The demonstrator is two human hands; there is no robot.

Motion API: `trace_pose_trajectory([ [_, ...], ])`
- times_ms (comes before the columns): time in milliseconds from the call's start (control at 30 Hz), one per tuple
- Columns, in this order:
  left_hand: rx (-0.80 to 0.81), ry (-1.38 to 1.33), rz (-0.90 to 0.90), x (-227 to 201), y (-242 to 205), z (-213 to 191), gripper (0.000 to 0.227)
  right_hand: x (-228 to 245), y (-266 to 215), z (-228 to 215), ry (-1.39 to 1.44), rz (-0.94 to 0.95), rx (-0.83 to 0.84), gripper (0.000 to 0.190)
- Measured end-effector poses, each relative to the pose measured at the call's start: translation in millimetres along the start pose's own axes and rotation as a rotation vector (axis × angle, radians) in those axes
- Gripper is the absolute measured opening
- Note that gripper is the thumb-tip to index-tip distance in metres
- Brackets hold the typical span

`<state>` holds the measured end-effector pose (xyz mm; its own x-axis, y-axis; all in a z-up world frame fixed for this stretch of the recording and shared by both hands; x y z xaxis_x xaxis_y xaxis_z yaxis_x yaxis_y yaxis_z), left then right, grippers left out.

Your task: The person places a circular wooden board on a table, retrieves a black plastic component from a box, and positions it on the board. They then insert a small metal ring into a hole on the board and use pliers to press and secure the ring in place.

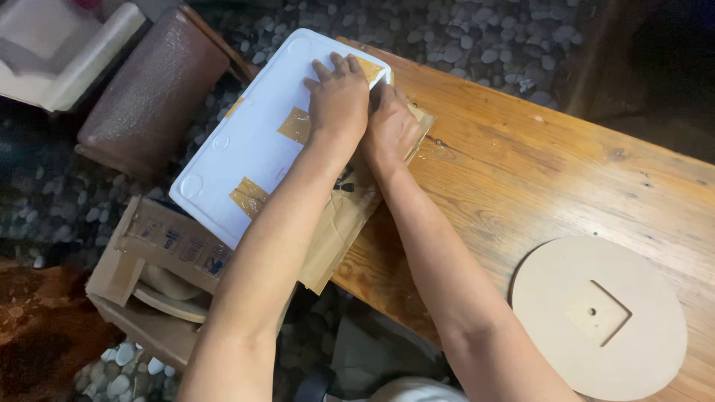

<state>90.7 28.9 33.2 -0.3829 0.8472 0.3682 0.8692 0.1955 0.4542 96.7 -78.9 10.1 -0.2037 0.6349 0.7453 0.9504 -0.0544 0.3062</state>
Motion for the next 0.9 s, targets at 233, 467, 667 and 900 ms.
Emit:
trace_pose_trajectory([
  [233, 0.023, -0.021, 0.001, 2.0, -0.2, 0.5, 0.063, 3.8, -3.1, 0.3, 0.028, -0.012, 0.049, 0.021],
  [467, 0.056, -0.04, 0.007, 1.1, 0.2, 2.6, 0.06, -11.9, -0.1, 29.6, -0.056, -0.051, 0.051, 0.035],
  [667, 0.022, 0.001, 0.019, -0.8, 0.0, 4.8, 0.06, -3.0, 2.8, 6.8, 0.015, 0.004, 0.003, 0.016],
  [900, 0.042, -0.022, 0.006, 1.1, 2.3, 8.0, 0.061, 1.1, 0.3, -1.2, 0.081, 0.019, 0.016, 0.029],
])
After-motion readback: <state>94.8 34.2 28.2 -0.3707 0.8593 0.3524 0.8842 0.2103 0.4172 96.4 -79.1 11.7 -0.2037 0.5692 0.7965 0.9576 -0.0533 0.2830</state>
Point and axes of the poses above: each hand's wrist, its own y-axis towards the middle knuckle, its own z-axis out of the palm, x = y × z, the point moved 10 cm from there along y, towards the middle knuckle, and after that the axes turned 12 degrees about -x, right-handed, at the moved point
